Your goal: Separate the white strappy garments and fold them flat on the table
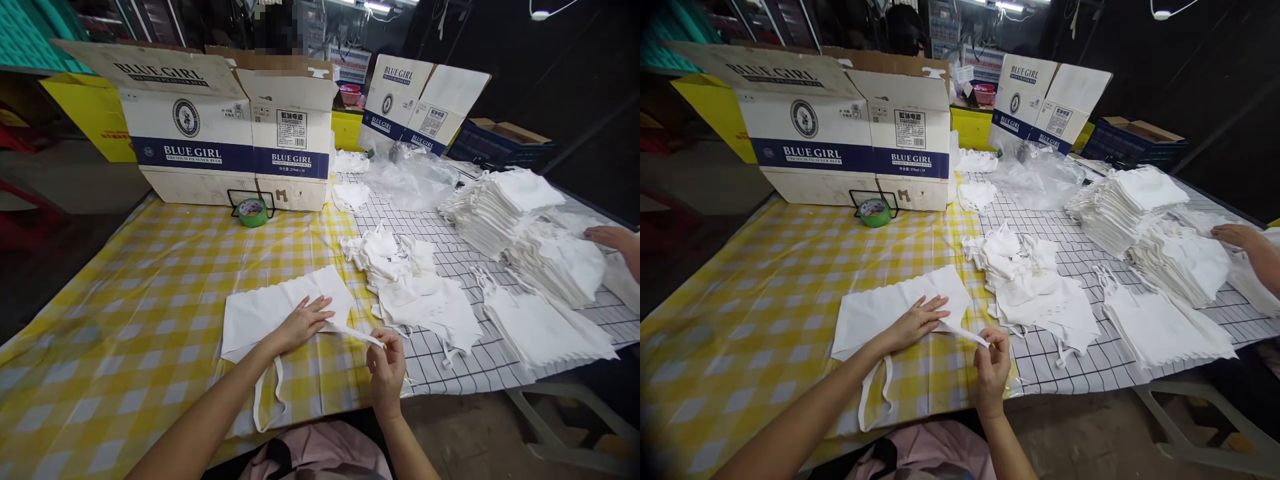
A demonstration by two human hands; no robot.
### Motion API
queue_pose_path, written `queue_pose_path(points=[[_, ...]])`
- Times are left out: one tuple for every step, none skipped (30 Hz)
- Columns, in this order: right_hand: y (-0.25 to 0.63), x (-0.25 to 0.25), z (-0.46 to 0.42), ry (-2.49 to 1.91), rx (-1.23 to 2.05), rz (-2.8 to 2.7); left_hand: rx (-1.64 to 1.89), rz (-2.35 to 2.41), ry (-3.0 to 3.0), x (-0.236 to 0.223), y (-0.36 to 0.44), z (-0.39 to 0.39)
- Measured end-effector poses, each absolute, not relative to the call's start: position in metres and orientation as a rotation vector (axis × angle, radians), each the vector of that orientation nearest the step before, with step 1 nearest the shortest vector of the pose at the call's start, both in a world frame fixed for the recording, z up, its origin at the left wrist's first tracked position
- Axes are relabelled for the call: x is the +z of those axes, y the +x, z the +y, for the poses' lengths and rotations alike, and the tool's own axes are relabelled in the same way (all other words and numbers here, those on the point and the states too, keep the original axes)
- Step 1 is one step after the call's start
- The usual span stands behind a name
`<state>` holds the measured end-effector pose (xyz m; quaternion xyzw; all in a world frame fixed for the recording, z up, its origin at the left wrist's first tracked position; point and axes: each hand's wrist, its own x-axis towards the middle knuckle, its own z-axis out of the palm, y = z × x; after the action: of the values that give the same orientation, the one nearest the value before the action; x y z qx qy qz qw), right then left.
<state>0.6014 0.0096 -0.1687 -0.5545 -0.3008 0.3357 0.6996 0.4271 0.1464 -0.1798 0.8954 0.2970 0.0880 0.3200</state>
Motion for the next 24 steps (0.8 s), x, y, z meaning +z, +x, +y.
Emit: queue_pose_path(points=[[0.604,-0.170,0.006,-1.237,0.810,-0.685,0.228,0.780,2.360,-0.179,0.427,0.146],[0.606,-0.171,0.001,-1.244,0.856,-0.704,0.224,0.776,2.367,-0.179,0.427,0.146],[0.609,-0.172,-0.003,-1.258,0.880,-0.734,0.221,0.768,2.375,-0.178,0.426,0.146],[0.612,-0.173,-0.008,-1.281,0.893,-0.777,0.218,0.756,2.386,-0.178,0.426,0.146],[0.615,-0.174,-0.014,-1.315,0.898,-0.829,0.213,0.744,2.399,-0.178,0.425,0.146],[0.618,-0.176,-0.019,-1.362,0.903,-0.887,0.208,0.735,2.414,-0.177,0.424,0.146],[0.622,-0.178,-0.024,-1.419,0.912,-0.948,0.201,0.729,2.429,-0.178,0.424,0.146],[0.626,-0.180,-0.029,-1.483,0.922,-1.010,0.191,0.725,2.441,-0.178,0.423,0.146],[0.630,-0.183,-0.033,-1.550,0.933,-1.071,0.181,0.722,2.451,-0.178,0.423,0.145],[0.633,-0.186,-0.037,-1.612,0.940,-1.126,0.171,0.719,2.454,-0.178,0.424,0.146],[0.637,-0.188,-0.041,-1.662,0.945,-1.171,0.161,0.714,2.450,-0.177,0.424,0.146],[0.640,-0.189,-0.044,-1.698,0.948,-1.202,0.149,0.709,2.437,-0.176,0.425,0.147],[0.642,-0.189,-0.046,-1.718,0.940,-1.219,0.136,0.702,2.413,-0.174,0.425,0.147],[0.643,-0.188,-0.047,-1.728,0.914,-1.229,0.127,0.698,2.373,-0.171,0.424,0.149],[0.642,-0.185,-0.048,-1.733,0.869,-1.235,0.129,0.702,2.315,-0.167,0.423,0.150],[0.640,-0.182,-0.048,-1.733,0.817,-1.247,0.148,0.721,2.248,-0.163,0.420,0.151],[0.636,-0.178,-0.047,-1.722,0.777,-1.280,0.183,0.761,2.181,-0.159,0.415,0.152],[0.630,-0.173,-0.045,-1.700,0.760,-1.344,0.227,0.818,2.124,-0.155,0.409,0.152],[0.621,-0.170,-0.043,-1.670,0.768,-1.438,0.273,0.886,2.087,-0.152,0.402,0.151],[0.611,-0.167,-0.040,-1.639,0.789,-1.550,0.309,0.949,2.075,-0.150,0.394,0.149],[0.599,-0.164,-0.037,-1.613,0.804,-1.670,0.327,0.999,2.088,-0.149,0.385,0.146],[0.584,-0.163,-0.034,-1.605,0.797,-1.784,0.327,1.036,2.119,-0.149,0.376,0.142],[0.569,-0.163,-0.030,-1.621,0.763,-1.878,0.312,1.063,2.161,-0.151,0.367,0.137],[0.553,-0.164,-0.026,-1.653,0.713,-1.954,0.290,1.090,2.204,-0.155,0.360,0.132]])
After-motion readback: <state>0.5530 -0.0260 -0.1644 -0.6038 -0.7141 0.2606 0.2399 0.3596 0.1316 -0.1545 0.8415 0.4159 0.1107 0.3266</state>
